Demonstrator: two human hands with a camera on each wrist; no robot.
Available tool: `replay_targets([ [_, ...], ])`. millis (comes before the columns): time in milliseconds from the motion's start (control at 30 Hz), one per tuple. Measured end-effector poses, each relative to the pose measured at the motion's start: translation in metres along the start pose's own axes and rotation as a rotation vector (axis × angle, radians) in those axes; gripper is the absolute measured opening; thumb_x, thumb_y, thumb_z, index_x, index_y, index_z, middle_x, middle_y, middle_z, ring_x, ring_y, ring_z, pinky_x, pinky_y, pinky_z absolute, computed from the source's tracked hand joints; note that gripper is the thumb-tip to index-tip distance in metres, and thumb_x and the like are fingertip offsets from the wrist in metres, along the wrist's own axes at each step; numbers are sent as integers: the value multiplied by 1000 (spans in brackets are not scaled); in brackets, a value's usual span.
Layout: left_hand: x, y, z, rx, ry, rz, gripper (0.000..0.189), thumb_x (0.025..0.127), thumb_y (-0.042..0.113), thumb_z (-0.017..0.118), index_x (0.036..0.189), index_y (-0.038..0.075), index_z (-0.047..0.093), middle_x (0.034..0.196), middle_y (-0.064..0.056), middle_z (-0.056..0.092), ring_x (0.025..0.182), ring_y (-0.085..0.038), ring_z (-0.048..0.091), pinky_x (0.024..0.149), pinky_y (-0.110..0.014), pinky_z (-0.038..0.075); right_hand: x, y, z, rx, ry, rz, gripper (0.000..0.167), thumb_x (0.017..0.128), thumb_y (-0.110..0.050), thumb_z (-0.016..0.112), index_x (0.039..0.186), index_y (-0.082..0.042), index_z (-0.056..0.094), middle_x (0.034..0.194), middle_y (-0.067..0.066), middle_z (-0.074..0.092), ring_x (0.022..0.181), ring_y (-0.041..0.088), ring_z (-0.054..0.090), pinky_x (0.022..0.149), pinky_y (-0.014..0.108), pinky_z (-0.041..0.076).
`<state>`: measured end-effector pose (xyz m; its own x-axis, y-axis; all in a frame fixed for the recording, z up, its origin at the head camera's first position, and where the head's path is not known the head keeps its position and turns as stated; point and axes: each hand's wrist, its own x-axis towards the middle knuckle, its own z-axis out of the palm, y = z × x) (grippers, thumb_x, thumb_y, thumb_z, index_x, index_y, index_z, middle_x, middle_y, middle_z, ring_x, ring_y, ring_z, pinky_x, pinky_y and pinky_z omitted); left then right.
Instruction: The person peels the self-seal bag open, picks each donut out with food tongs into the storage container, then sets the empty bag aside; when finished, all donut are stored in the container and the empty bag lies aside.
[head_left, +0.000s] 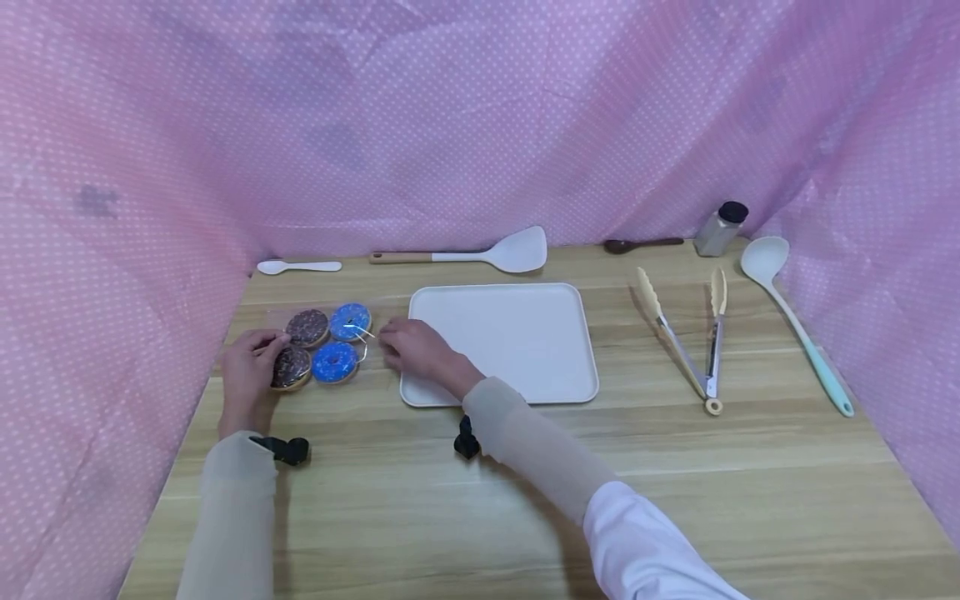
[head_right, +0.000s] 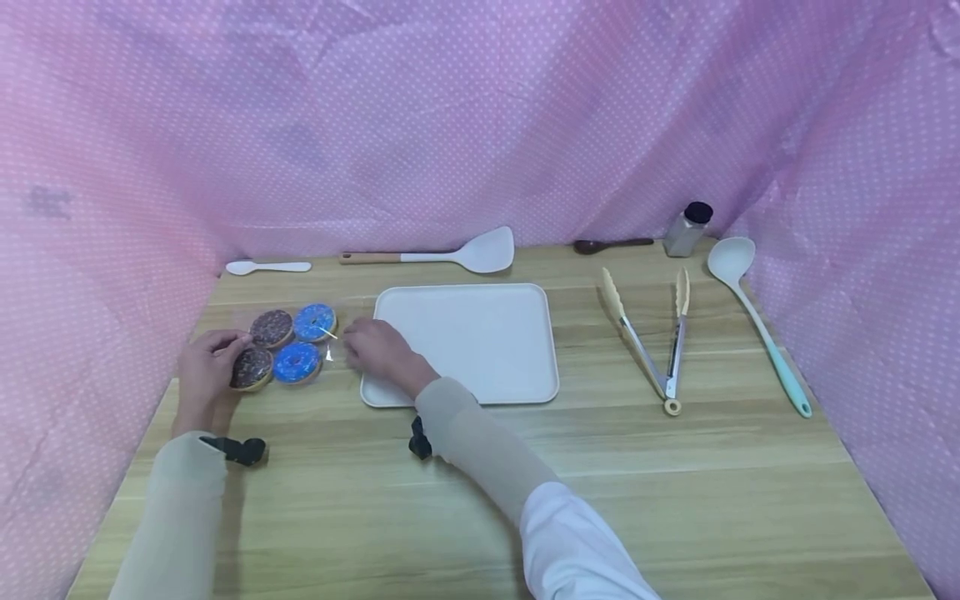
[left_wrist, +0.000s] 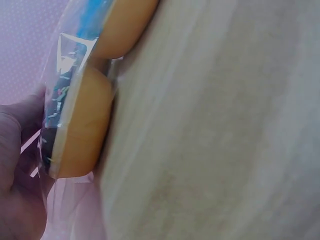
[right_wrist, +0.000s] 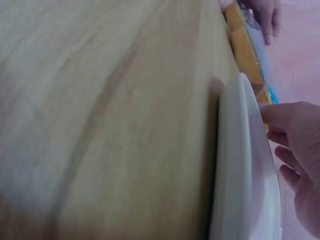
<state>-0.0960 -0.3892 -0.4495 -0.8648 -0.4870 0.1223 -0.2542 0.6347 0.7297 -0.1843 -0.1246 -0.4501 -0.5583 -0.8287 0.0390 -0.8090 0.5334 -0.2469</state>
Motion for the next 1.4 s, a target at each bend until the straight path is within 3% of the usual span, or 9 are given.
replay_targets([
  [267, 2, 2, -9, -4, -62, -72, 38, 94, 35, 59, 114, 4, 67, 112, -10, 64, 90, 4, 50, 78, -8, 39, 1, -5, -1, -75, -155, 0, 46, 96, -42, 53, 137, -19, 52, 145, -4, 47, 136, 16, 39, 117, 39, 25],
  [400, 4, 1, -11, -27, -53, -98, 42, 92, 39, 60, 113, 3, 66, 103, 7, 64, 89, 6, 50, 79, -8, 40, 0, -4, -2, -78, -159, -6, 47, 97, -42, 53, 138, -19, 51, 145, -4, 47, 137, 15, 39, 118, 40, 24],
  [533, 6, -1, -12, -114, -13, -89, 40, 91, 33, 64, 111, -1, 67, 88, 24, 60, 86, 9, 51, 78, -6, 40, 0, -2, -3, -86, -154, -25, 48, 97, -43, 52, 138, -18, 51, 145, -4, 48, 136, 16, 40, 118, 40, 24],
  [733, 7, -3, -11, -185, -5, -93, 36, 91, 28, 66, 109, -3, 66, 80, 32, 55, 84, 9, 53, 77, -4, 41, 0, -1, -2, -101, -158, -39, 49, 97, -45, 50, 139, -18, 49, 145, -4, 47, 137, 16, 39, 118, 41, 23],
  [867, 7, -2, -13, -199, -23, -134, 34, 91, 30, 66, 109, 1, 67, 80, 31, 56, 85, 7, 53, 76, -4, 41, 1, -3, 0, -86, -96, -50, 42, 97, -41, 52, 132, -18, 57, 138, -3, 54, 130, 16, 47, 113, 38, 32],
  [1000, 7, -2, -15, -197, -61, -159, 37, 91, 32, 65, 113, 3, 66, 80, 30, 57, 85, 6, 52, 75, -6, 42, 3, -4, 1, -18, 69, -15, 27, 97, -31, 54, 117, -15, 64, 119, -1, 62, 107, 14, 58, 96, 30, 46],
  [1100, 7, -1, -17, -168, -94, -158, 43, 91, 36, 63, 118, 2, 64, 83, 30, 56, 87, 7, 51, 76, -6, 41, 6, -6, 2, 36, 150, 49, 30, 96, -30, 54, 120, -13, 61, 118, 0, 61, 104, 13, 58, 92, 26, 48],
  [1233, 5, 1, -19, -127, -116, -148, 47, 93, 39, 61, 120, 1, 63, 85, 29, 55, 88, 7, 49, 78, -9, 40, 10, -9, 3, 106, 144, 127, 43, 97, -35, 54, 133, -11, 52, 131, 1, 55, 121, 13, 52, 105, 26, 42],
  [1400, 6, 1, -20, -96, -120, -150, 47, 93, 41, 58, 119, 2, 63, 92, 23, 58, 93, 5, 49, 82, -13, 39, 13, -12, 3, 139, 120, 173, 44, 97, -37, 54, 134, -14, 51, 134, -1, 53, 126, 12, 48, 108, 25, 38],
])
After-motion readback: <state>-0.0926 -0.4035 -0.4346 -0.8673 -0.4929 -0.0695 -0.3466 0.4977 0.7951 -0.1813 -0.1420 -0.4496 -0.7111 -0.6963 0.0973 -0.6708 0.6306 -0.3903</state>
